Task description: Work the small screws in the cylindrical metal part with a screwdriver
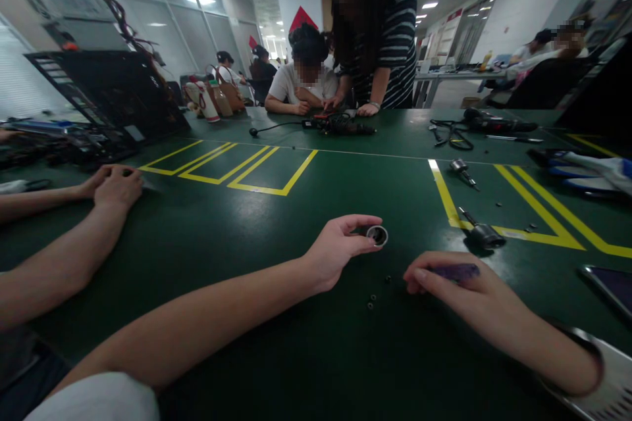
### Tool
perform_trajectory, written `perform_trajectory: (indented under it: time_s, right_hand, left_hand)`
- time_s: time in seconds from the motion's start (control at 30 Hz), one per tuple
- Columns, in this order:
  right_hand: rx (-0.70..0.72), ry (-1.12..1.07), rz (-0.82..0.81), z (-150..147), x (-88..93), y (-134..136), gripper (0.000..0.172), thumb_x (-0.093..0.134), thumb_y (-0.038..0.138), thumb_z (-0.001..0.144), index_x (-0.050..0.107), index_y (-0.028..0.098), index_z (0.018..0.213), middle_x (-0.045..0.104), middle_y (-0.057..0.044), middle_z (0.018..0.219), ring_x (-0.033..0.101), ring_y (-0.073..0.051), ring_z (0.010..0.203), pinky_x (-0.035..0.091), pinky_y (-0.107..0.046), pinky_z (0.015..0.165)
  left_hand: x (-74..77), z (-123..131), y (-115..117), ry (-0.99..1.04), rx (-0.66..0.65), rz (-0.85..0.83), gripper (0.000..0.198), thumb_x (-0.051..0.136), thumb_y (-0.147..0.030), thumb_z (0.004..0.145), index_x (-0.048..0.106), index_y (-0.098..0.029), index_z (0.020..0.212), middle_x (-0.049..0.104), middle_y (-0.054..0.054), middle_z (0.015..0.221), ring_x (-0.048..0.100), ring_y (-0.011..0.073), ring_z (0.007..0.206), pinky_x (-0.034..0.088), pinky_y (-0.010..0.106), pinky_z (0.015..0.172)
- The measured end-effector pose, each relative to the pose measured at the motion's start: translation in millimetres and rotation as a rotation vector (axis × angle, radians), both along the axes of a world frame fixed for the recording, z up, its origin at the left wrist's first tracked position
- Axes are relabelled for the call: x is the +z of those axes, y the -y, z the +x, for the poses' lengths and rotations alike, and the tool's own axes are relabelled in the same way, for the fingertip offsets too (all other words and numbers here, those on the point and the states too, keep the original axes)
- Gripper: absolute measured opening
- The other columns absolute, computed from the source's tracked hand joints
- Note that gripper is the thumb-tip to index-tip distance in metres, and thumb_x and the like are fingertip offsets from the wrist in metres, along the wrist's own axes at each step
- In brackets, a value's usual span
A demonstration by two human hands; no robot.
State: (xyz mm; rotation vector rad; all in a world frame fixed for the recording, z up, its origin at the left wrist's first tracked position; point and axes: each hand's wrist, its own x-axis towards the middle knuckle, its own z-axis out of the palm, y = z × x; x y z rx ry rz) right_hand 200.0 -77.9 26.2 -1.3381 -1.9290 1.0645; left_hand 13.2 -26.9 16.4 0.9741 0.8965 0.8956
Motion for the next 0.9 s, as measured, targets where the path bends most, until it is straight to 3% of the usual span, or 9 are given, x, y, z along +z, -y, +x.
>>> perform_trajectory:
  time_s: [0.27, 0.43, 0.9]
  right_hand:
    - [0.073, 0.047, 0.365, -2.2, -7.7, 10.5, 0.019, 0.046, 0.024, 0.088, 0.065, 0.021, 0.089, 0.067, -0.004, 0.081, 0.063, -0.016, 0.076, 0.051, -0.029, 0.067]
    - [0.008, 0.017, 0.597, 0.9, -6.7, 14.9, 0.021, 0.048, 0.019, 0.085, 0.062, 0.024, 0.099, 0.067, -0.004, 0.089, 0.063, -0.017, 0.082, 0.052, -0.029, 0.068]
    - [0.089, 0.098, 0.645, -5.5, -11.4, 14.7, 0.034, 0.051, 0.014, 0.083, 0.055, 0.024, 0.115, 0.065, -0.007, 0.104, 0.061, -0.020, 0.096, 0.051, -0.035, 0.082]
  left_hand:
    - [-3.8, -1.8, -1.7, 0.013, 0.007, 0.014, 0.034, 0.061, 0.003, 0.068, 0.064, -0.015, 0.096, 0.064, 0.005, 0.098, 0.062, 0.0158, 0.089, 0.047, 0.037, 0.090]
    - [-4.0, -2.8, -0.9, -0.032, -0.022, 0.052, 0.034, 0.062, 0.001, 0.068, 0.064, -0.017, 0.098, 0.065, 0.004, 0.098, 0.061, 0.0152, 0.092, 0.045, 0.036, 0.091]
    - [0.0, 3.8, 8.9, -0.073, 0.048, 0.144, 0.029, 0.063, 0.001, 0.064, 0.065, -0.014, 0.089, 0.068, 0.004, 0.087, 0.064, 0.0139, 0.080, 0.048, 0.035, 0.084]
